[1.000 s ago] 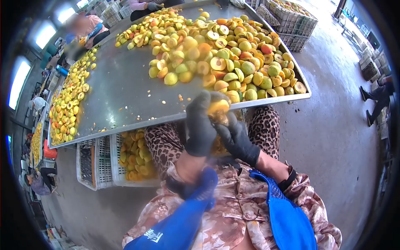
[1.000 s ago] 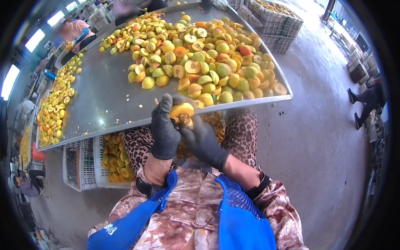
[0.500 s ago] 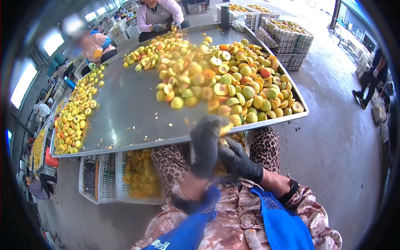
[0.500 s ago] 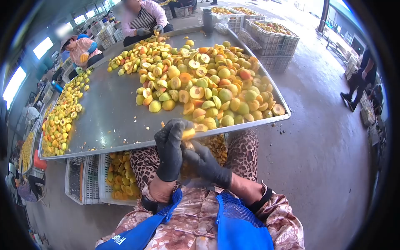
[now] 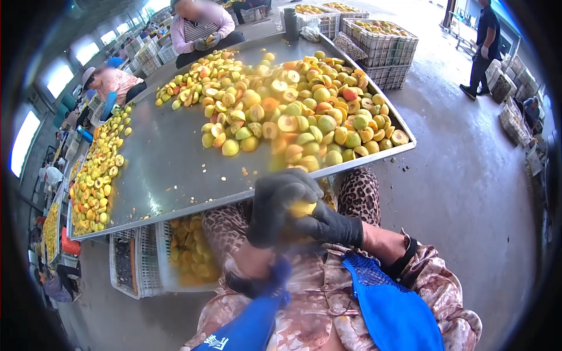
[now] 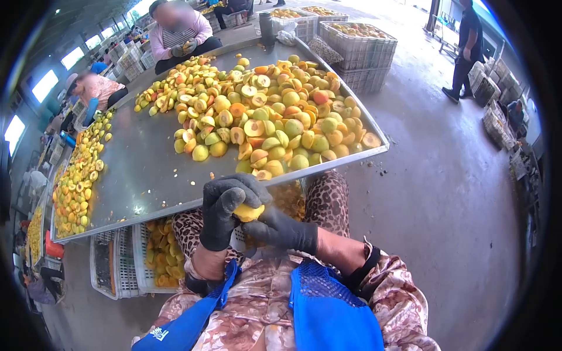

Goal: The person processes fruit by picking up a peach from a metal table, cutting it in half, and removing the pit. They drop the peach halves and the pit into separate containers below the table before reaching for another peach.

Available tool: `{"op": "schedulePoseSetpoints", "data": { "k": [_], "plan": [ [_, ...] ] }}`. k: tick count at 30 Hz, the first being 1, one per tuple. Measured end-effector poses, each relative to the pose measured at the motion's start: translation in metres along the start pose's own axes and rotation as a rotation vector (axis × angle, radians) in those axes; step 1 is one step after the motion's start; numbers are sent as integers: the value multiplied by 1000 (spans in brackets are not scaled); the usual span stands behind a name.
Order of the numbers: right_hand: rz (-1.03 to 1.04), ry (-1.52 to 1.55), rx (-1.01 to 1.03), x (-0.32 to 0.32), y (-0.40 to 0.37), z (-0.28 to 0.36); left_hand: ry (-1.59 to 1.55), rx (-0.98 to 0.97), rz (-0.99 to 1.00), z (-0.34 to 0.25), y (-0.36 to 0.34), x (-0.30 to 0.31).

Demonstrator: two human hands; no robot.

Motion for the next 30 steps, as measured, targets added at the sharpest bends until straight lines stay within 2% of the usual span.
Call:
{"op": "schedulePoseSetpoints", "data": {
  "k": [1, 3, 4, 5, 6, 7, 9, 10, 11, 12, 14, 15, 18, 19, 22, 24, 25, 26, 28, 30],
  "plan": [
    [53, -76, -17, -2, 2, -5, -70, 62, -14, -1, -2, 5],
    [167, -236, -47, -2, 5, -17, -263, 283, -263, 2, -19, 15],
    [107, -298, -36, -2, 5, -19, -402, 360, -439, 2, -27, 28],
    [52, -357, -20, -6, 3, -22, -371, 437, -663, 0, -46, 63],
    [0, -410, 0, -10, 3, -26, -294, 406, -811, -11, -54, 86],
    [29, -476, -15, -8, 1, -45, -184, 386, -880, -31, -61, 105],
    [346, -983, -344, 3, -4, -54, 11, 372, -964, -55, -95, 162],
    [452, -960, -282, 10, -15, -71, 325, 489, -896, -65, -129, 208],
    [559, -940, -210, 22, -21, -103, 1146, 516, -745, -61, -168, 269],
    [657, -926, -149, 22, -16, -106, 1195, 556, -736, -64, -172, 279],
    [549, -844, -95, 27, 1, -110, 1439, 452, -710, -46, -171, 299],
    [500, -805, -67, 27, 15, -101, 1479, 440, -632, -36, -156, 296],
    [290, -1009, -3, 48, 49, -74, 1515, 347, -415, 14, -84, 293],
    [305, -1058, -79, 60, 61, -68, 1480, 296, -362, 34, -58, 292],
    [38, -1076, -27, 113, 110, -50, 1419, 195, -220, 90, 24, 309],
    [-35, -1243, 7, 167, 154, -44, 1417, 140, -115, 136, 79, 322],
    [-135, -1283, 70, 198, 173, -51, 1427, 110, -60, 162, 105, 325],
    [-233, -1318, 137, 232, 192, -66, 1440, 82, -6, 187, 132, 327],
    [-386, -1475, 106, 305, 233, -103, 1349, 74, 104, 236, 187, 307],
    [-266, -1702, 113, 361, 281, -129, 1296, 146, 208, 281, 235, 277]
  ]
}}
Point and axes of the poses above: each hand's wrist, its own y-axis towards the middle knuckle, its own x-axis out of the back of the hand, z = x × y, the point moved 3 cm from there along y, towards the middle knuckle, and after that the axes turned 7 degrees about -z, right-handed, at the moved point
